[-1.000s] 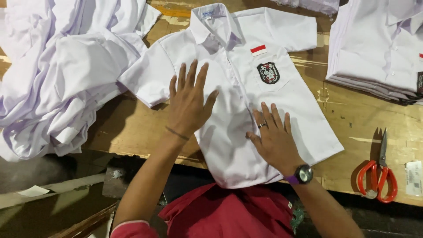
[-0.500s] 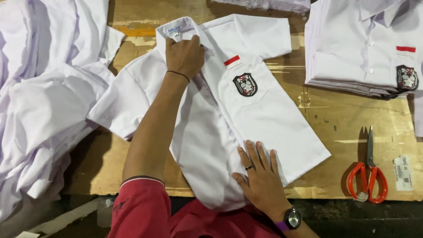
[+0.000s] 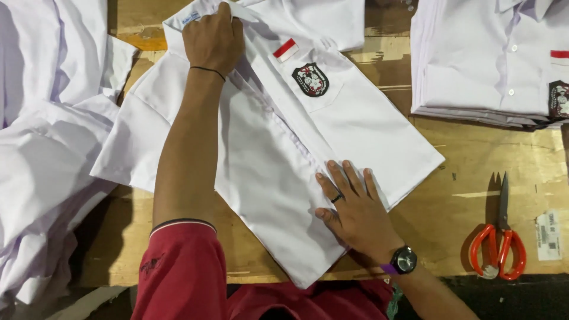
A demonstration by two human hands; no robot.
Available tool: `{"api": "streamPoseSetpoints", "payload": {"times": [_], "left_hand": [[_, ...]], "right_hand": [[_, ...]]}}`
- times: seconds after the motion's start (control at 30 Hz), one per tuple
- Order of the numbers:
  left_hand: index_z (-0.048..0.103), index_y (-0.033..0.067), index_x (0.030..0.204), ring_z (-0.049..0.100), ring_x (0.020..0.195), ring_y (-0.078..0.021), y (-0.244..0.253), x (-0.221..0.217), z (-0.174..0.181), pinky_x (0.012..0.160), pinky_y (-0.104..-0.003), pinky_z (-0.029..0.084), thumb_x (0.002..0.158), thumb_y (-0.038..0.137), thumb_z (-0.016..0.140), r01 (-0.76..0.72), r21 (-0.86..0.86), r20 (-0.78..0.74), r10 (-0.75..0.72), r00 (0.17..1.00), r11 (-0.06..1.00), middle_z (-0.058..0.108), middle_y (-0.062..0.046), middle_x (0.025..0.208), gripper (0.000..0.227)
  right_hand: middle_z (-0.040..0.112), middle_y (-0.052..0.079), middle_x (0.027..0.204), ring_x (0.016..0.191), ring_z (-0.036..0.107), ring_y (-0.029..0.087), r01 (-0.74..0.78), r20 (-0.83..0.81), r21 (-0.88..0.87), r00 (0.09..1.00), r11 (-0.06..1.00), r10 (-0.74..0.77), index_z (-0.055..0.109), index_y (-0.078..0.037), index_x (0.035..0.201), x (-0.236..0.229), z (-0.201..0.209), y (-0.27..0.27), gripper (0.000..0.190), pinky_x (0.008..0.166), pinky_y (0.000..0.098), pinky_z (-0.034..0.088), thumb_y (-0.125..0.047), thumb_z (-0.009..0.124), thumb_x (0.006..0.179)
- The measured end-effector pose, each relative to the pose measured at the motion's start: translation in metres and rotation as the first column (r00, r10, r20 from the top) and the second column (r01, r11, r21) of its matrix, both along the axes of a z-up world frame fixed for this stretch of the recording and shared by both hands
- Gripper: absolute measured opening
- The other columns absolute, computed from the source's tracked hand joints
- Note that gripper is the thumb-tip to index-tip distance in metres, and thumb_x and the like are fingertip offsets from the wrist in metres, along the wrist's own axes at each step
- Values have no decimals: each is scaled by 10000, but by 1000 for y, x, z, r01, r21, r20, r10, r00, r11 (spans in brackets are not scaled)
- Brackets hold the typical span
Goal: Folding white school shirts into neat rectangles on a wooden work table.
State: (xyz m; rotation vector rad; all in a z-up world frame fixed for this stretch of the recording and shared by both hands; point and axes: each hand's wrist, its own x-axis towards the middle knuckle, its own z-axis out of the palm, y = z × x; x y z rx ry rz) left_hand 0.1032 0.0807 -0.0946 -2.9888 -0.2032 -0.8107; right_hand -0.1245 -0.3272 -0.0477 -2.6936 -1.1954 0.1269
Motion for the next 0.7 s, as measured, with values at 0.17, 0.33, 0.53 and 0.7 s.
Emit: {"api": "streamPoseSetpoints", "payload": {"times": [0.17, 0.33, 0.53, 0.7], "left_hand": [[588, 106, 992, 582, 723, -361, -14, -17, 35, 726, -483, 421, 947, 352, 626, -50, -35, -40, 48, 998, 998, 667, -75, 812, 252], [313, 40, 1538, 483, 1335, -420, -49, -113, 93, 1113, -552, 311, 1048, 592, 854, -32, -24, -51, 31, 998, 999, 491, -204, 1518, 915], [297, 134, 1639, 210, 1544, -402, -45, -197, 75, 1211, -635, 156, 1077, 532, 511, 70, -141, -279, -108, 954, 988, 290, -120, 1694, 722], [287, 228, 1650, 168, 1576, -368, -36, -204, 81, 1259, -581, 65, 1050, 671, 280, -206, -270, -581, 11, 813, 941, 292, -140, 1691, 746]], "right_hand": [[259, 81, 1713, 1564, 247, 354, -59, 87, -32, 994, 998, 62, 287, -229, 1637, 16, -3, -5, 708, 1236, 579, 201, -623, 251, 1049], [316, 102, 1692, 1555, 303, 338, -38, 145, -1, 989, 999, 37, 325, -112, 1612, 13, -3, -8, 795, 1246, 572, 227, -652, 272, 1031], [247, 131, 1708, 1571, 218, 340, -47, 102, -40, 993, 998, 51, 243, -86, 1637, 11, -9, -19, 819, 1253, 558, 164, -640, 269, 1034], [295, 62, 1692, 1551, 258, 315, 32, 23, -125, 999, 992, -29, 289, -236, 1640, 7, -4, -18, 784, 1252, 575, 147, -721, 250, 1026]]}}
